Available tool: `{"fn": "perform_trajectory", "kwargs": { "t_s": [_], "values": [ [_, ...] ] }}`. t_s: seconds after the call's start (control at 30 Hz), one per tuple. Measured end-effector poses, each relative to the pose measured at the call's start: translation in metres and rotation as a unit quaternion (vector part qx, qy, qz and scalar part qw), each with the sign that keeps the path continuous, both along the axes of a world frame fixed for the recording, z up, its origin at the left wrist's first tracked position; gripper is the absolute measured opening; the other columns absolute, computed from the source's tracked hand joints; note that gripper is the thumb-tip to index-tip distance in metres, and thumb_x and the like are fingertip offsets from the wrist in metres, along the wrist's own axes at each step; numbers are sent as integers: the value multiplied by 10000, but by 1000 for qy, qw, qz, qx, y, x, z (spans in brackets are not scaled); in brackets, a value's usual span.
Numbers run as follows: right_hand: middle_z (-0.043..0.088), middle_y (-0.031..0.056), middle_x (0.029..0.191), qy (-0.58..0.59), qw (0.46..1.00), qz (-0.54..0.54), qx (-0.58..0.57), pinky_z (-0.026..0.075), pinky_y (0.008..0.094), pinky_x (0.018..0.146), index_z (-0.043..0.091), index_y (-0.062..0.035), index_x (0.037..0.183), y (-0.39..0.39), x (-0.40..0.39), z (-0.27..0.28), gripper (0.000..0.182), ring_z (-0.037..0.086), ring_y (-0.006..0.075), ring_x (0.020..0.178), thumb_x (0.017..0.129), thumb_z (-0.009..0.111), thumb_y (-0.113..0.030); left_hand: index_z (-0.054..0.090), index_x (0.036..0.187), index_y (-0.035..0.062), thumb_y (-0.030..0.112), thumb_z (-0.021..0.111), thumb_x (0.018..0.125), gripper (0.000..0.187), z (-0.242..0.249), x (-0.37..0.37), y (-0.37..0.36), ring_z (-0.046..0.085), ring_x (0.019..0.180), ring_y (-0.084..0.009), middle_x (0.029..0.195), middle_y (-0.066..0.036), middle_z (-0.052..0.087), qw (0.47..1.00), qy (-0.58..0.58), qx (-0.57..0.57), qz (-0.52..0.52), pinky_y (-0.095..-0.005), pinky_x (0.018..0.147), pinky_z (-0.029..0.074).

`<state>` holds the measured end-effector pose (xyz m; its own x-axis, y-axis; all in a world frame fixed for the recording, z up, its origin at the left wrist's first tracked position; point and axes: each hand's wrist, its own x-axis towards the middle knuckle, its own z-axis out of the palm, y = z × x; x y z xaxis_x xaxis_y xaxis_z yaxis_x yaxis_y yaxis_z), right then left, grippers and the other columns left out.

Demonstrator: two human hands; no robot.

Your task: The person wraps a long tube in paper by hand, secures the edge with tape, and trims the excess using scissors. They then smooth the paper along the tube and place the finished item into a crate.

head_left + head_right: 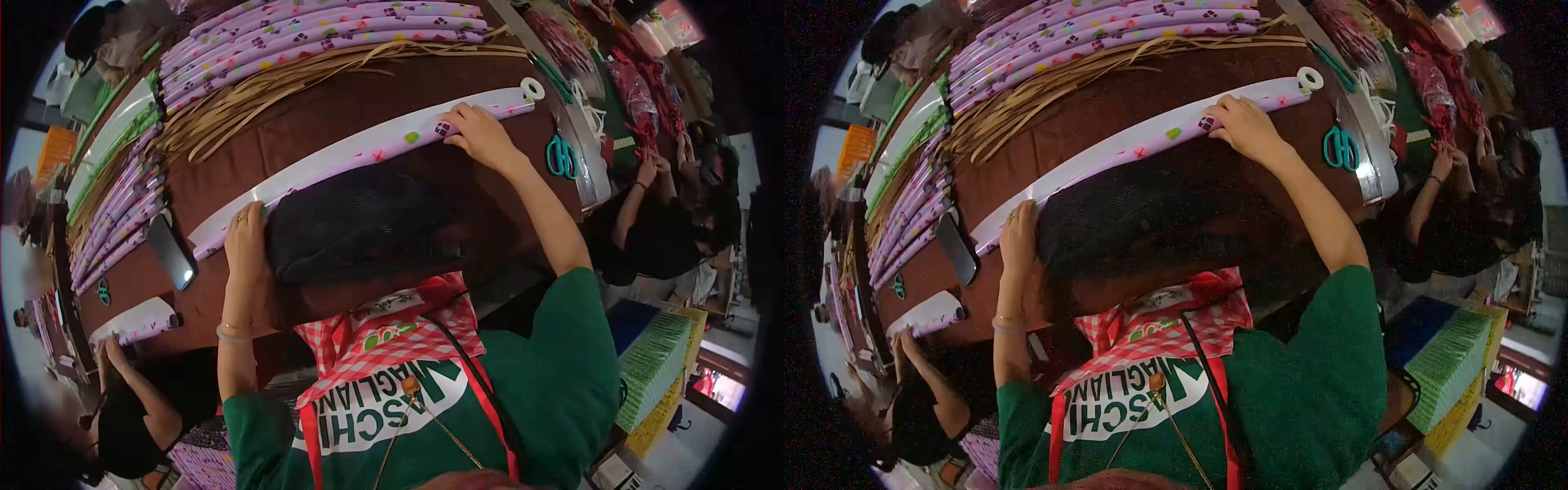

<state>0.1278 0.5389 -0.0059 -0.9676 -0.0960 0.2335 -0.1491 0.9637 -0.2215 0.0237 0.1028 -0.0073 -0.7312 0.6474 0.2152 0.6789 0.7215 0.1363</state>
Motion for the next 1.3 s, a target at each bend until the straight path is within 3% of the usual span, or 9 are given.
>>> {"fn": "perform_trajectory", "kwargs": {
  "t_s": [0.13,0.3,0.4,0.47,0.67,0.8,1.1,1.2,1.3],
  "values": [
    [536,107,1035,2,1000,-12,-26,422,400,861,549,-89,1106,8,10,-2,362,516,312,980,776,661,-189,506,1146,32,39,470,828,319,-12,-6,-2,537,1052,-334,1139,-158,566,1000,12,-16,-6,-404,879,444],
    [539,109,1069,26,999,-8,-24,420,399,877,536,-64,1101,11,11,-3,369,512,321,1004,773,658,-179,467,1253,74,-20,545,806,463,-5,-4,-7,521,1099,-332,1189,-160,546,999,-24,0,-28,-415,888,434],
    [527,129,1083,-3,999,-14,-30,412,407,883,526,-47,1108,9,17,4,370,502,328,1043,780,652,-163,540,1174,58,-42,542,794,393,0,-3,-2,536,1007,-335,1116,-153,543,995,-25,85,-38,-397,846,437],
    [508,138,1095,-42,997,-30,-62,409,407,883,527,-45,1113,7,20,6,364,496,331,1049,787,649,-152,529,1159,40,-26,513,805,361,9,1,-2,528,990,-328,1107,-128,514,995,-52,81,-32,-390,830,452],
    [492,136,1041,-5,999,-44,-31,409,408,865,550,-67,1098,8,22,1,332,492,336,997,791,650,-144,546,1155,41,5,570,766,391,8,4,0,534,954,-324,1020,-140,563,995,-31,94,-7,-399,835,433],
    [493,148,1055,-11,999,-42,-21,407,402,860,549,-68,1121,10,24,0,340,488,343,999,797,637,-127,573,1027,36,7,616,735,296,0,6,-3,549,961,-320,1023,-125,581,989,4,145,-18,-397,829,448],
    [486,164,1154,-12,1000,-16,5,397,411,903,532,-82,1168,7,23,10,371,467,354,1080,813,625,-129,540,1068,46,45,633,745,336,-2,7,-3,523,1029,-307,1081,-115,547,989,12,143,-29,-386,868,443],
    [532,128,1120,21,999,-46,-3,396,398,914,567,-97,1136,9,24,21,305,489,326,1077,842,599,-170,542,1077,39,42,616,755,330,-1,5,-6,513,1058,-320,1118,-130,545,994,1,110,-23,-392,894,433],
    [575,77,1038,57,989,-134,-9,424,381,847,620,-112,1040,51,24,33,219,546,284,973,861,569,-226,536,1131,35,32,596,767,369,-2,4,-6,490,1113,-337,1158,-159,535,997,-2,75,-21,-413,950,391]
  ]
}}
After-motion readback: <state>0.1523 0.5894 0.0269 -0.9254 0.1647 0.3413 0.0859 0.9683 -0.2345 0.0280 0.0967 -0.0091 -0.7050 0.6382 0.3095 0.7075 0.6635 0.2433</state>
